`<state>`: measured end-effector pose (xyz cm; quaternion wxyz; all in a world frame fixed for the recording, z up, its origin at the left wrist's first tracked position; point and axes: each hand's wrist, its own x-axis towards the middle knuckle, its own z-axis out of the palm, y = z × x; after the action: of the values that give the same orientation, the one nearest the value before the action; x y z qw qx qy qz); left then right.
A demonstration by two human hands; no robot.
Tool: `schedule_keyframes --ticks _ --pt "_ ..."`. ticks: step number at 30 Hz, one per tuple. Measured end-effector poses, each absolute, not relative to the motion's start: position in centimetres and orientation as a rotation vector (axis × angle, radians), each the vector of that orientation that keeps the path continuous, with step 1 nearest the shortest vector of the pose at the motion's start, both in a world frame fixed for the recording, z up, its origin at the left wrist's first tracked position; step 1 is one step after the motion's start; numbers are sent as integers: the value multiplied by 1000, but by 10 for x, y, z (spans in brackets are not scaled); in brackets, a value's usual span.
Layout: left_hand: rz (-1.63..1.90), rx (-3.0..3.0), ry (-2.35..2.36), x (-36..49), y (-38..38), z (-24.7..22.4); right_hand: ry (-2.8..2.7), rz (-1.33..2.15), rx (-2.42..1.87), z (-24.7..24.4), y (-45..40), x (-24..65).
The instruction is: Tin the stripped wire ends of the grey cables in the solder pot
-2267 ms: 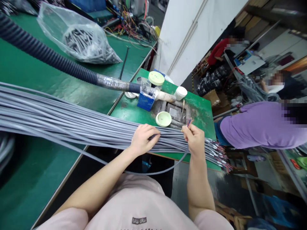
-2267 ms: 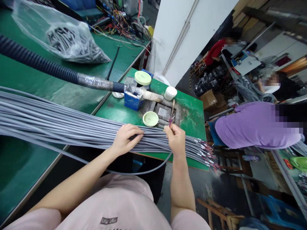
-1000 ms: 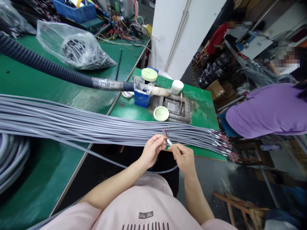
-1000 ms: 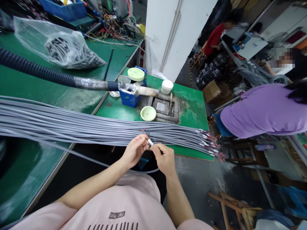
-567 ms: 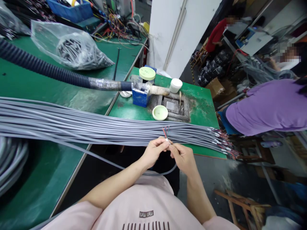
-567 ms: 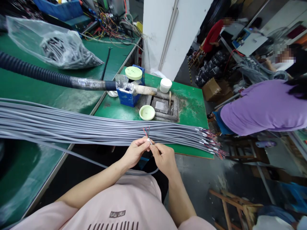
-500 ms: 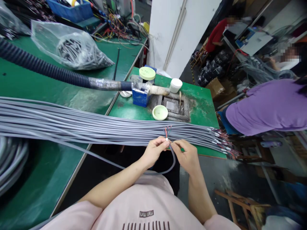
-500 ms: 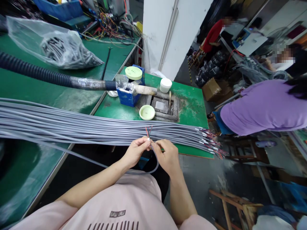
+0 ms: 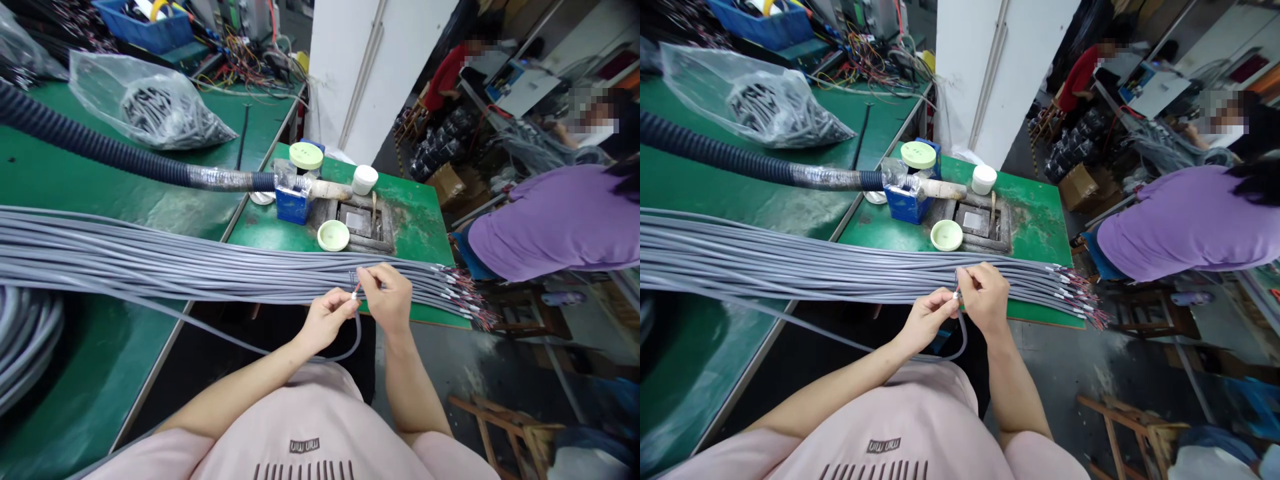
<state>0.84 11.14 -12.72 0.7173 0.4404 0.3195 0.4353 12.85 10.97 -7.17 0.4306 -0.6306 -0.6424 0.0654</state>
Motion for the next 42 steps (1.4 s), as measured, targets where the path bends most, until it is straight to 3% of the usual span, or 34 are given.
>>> schedule_keyframes --ticks 3,8,16,26,30,35,42 --pt "940 958 695 8 110 -126 -1449 158 -1540 -66 113 137" --pt "826 686 662 11 110 -140 -1268 -150 -1441 -55 114 163" --pt "817 344 447 2 129 -132 -2056 13 -1141 -83 94 168" --pt "778 248 397 2 127 -126 -2205 -14 -1039 -92 95 155" --pt "859 654 571 -11 134 -111 -2101 7 -1006 -90 104 156" --pt "1043 1599 910 -50 165 -97 -1793 -89 -1181 -70 129 164" --pt "662 2238 1280 -86 196 -109 -1698 41 -1366 -58 182 158"
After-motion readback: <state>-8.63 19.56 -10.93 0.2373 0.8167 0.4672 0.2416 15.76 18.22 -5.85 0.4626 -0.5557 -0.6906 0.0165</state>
